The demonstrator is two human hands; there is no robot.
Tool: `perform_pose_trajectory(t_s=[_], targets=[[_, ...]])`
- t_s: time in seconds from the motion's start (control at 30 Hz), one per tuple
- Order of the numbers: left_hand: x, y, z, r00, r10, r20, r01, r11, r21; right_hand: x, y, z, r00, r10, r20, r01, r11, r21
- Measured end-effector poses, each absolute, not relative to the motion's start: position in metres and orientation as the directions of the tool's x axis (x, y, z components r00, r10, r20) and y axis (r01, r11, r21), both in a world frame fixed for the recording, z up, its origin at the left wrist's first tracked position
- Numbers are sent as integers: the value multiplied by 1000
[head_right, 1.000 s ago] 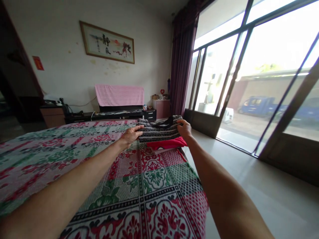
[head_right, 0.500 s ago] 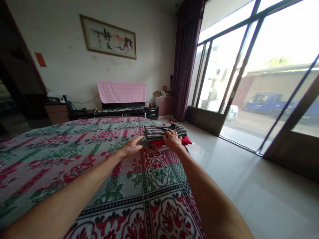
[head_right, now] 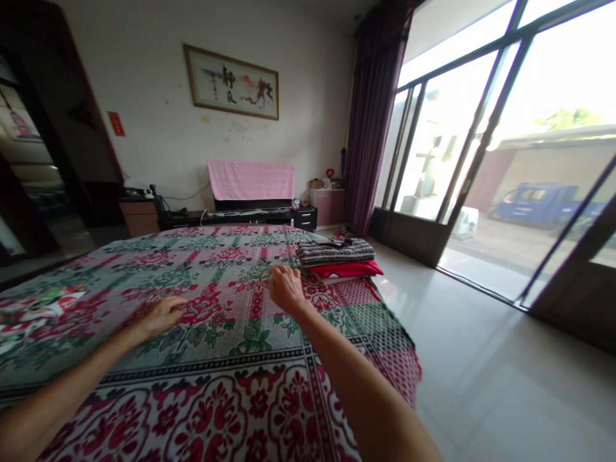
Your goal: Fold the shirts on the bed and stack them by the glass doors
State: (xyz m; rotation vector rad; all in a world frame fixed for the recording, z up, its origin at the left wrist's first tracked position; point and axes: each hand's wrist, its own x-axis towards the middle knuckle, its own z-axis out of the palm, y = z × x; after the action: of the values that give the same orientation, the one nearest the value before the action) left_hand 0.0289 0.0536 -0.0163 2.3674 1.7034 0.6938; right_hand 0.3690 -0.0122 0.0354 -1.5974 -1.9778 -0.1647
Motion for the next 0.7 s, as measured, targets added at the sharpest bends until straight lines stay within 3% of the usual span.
perform_pose_trajectory(t_s=[0.17, 0.3, 0.43, 0.57, 0.63, 0.7], targets=[[-28, 29, -27, 169, 950, 262, 928, -243, 284, 267, -4, 17, -257, 881, 396, 856, 398, -329], [-59, 5, -21, 121, 944, 306, 945, -205, 257, 214, 4, 4, -264, 916, 304, 844, 371, -387], [-98, -10, -4, 7, 926, 378, 974, -91, 206, 200, 11, -12, -264, 890, 371, 809, 414, -418], [-148, -21, 12, -199, 854, 480, 979, 154, 133, 203, 14, -19, -287, 866, 409, 763, 465, -449], [-174, -24, 16, -346, 796, 496, 938, 285, 196, 204, 13, -18, -281, 868, 409, 766, 459, -450], [-199, -23, 16, -466, 779, 420, 863, 295, 410, 204, 12, -17, -267, 873, 409, 775, 446, -447]])
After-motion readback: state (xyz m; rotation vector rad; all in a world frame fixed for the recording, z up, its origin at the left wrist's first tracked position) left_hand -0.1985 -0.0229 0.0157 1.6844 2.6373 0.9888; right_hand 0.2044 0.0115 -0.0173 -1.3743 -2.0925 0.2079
